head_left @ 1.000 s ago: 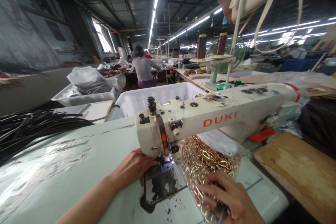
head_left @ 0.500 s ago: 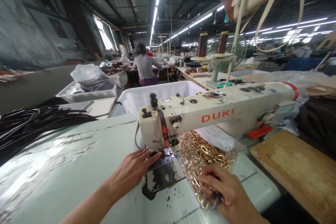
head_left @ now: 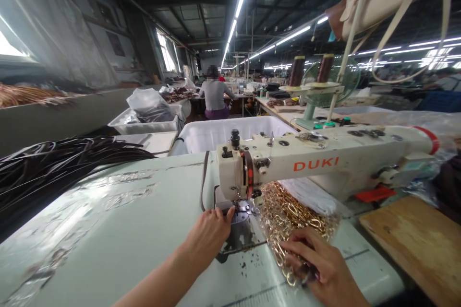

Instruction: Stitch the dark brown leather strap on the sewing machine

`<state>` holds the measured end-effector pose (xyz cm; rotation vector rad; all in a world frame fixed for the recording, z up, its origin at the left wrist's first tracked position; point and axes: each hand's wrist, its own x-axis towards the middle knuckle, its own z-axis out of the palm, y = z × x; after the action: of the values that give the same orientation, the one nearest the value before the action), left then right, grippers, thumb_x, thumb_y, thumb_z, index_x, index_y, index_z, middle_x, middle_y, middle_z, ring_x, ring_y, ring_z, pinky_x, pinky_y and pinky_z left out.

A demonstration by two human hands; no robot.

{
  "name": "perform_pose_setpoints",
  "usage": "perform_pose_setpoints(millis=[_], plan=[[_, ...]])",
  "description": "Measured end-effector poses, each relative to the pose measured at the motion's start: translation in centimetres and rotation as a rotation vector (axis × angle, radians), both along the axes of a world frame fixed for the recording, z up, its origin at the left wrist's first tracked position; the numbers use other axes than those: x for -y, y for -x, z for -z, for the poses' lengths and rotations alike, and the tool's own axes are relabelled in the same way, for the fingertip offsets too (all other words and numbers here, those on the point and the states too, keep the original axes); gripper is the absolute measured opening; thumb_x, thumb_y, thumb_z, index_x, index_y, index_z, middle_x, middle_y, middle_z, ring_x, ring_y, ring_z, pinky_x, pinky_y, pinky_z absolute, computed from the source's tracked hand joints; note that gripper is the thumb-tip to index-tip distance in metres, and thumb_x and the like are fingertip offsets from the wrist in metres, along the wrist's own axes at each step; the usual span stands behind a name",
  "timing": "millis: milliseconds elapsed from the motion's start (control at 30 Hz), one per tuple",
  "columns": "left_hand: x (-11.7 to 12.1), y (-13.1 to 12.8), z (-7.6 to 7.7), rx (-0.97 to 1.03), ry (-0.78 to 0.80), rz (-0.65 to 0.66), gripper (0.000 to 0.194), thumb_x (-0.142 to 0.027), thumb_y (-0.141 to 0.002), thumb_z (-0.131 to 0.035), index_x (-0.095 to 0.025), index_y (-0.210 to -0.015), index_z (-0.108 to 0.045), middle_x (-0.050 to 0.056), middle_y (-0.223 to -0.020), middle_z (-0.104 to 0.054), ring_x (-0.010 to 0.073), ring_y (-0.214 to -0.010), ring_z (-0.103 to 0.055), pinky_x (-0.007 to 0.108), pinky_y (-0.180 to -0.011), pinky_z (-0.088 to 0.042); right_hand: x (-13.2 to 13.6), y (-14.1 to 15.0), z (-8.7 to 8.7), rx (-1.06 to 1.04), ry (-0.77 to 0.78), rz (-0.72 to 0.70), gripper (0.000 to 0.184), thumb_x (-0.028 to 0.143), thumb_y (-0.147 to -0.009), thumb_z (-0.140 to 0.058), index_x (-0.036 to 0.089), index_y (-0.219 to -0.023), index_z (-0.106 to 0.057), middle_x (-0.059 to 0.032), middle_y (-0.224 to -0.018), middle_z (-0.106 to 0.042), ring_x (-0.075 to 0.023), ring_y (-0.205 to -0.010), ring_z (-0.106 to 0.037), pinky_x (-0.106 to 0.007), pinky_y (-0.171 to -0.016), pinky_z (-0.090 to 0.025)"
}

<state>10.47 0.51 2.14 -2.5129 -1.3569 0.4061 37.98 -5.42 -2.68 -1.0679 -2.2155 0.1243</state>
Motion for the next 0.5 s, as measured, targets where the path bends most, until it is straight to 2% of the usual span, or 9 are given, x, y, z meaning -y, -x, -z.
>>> perform_pose_setpoints(millis=[100, 200, 333, 400, 467, 500], plan=[[0.2, -0.5, -0.2, -0.017, 0.024, 0.001, 0.064, 0.009, -0.081, -0.039, -0.006, -0.143, -0.033, 0.015, -0.081, -0.065, 0.0271, -0.068, -0.066, 0.039, -0.059, -0.054, 0.2, 0.1, 0.0, -0.011, 0.033, 0.020, 0.027, 0.016, -0.093, -0.053, 0.027, -0.117, -0.058, -0.0066, -0.103, -0.054, -0.0154, -0.090, -0.059, -0.025, -0.071, -0.052], [-0.3, -0.1, -1.0, 0.044, 0.065, 0.032, 0.060, 0.006, -0.082, -0.038, -0.007, -0.141, -0.038, 0.015, -0.084, -0.066, 0.0286, -0.071, -0.066, 0.040, -0.061, -0.053, 0.5, 0.3, -0.2, -0.030, 0.064, 0.029, 0.025, 0.018, -0.094, -0.054, 0.028, -0.117, -0.058, -0.0064, -0.105, -0.054, -0.0158, -0.091, -0.058, -0.027, -0.073, -0.051], [-1.9, 1.3, -2.6, 0.181, 0.188, 0.031, 0.053, -0.002, -0.087, -0.035, -0.023, -0.133, -0.051, 0.009, -0.083, -0.068, 0.0258, -0.071, -0.067, 0.036, -0.062, -0.051, 0.6, 0.4, -0.5, -0.057, 0.070, 0.037, 0.023, 0.019, -0.094, -0.054, 0.028, -0.116, -0.058, -0.0058, -0.105, -0.054, -0.0167, -0.093, -0.058, -0.028, -0.075, -0.050], [-2.8, 2.0, -3.1, 0.247, 0.286, 0.015, 0.053, -0.006, -0.087, -0.037, -0.030, -0.131, -0.052, 0.010, -0.092, -0.070, 0.0249, -0.078, -0.068, 0.032, -0.065, -0.051, 0.6, 0.4, -0.6, -0.068, 0.084, 0.038, 0.022, 0.020, -0.094, -0.055, 0.028, -0.114, -0.059, -0.0055, -0.105, -0.054, -0.0167, -0.093, -0.057, -0.029, -0.075, -0.049], [-3.6, 2.5, -3.3, 0.308, 0.402, -0.020, 0.047, -0.012, -0.090, -0.037, -0.032, -0.129, -0.054, 0.009, -0.096, -0.070, 0.0233, -0.083, -0.068, 0.029, -0.067, -0.051, 0.6, 0.4, -0.6, -0.074, 0.100, 0.046, 0.021, 0.020, -0.094, -0.054, 0.027, -0.113, -0.060, -0.0057, -0.105, -0.054, -0.0169, -0.093, -0.057, -0.029, -0.076, -0.048], [-3.9, 2.7, -3.3, 0.332, 0.468, -0.055, 0.044, -0.017, -0.092, -0.034, -0.032, -0.129, -0.054, 0.008, -0.090, -0.071, 0.0218, -0.079, -0.069, 0.027, -0.064, -0.052, 0.6, 0.4, -0.6, -0.076, 0.103, 0.049, 0.020, 0.020, -0.094, -0.053, 0.026, -0.112, -0.060, -0.0058, -0.105, -0.054, -0.0172, -0.093, -0.057, -0.030, -0.076, -0.048]])
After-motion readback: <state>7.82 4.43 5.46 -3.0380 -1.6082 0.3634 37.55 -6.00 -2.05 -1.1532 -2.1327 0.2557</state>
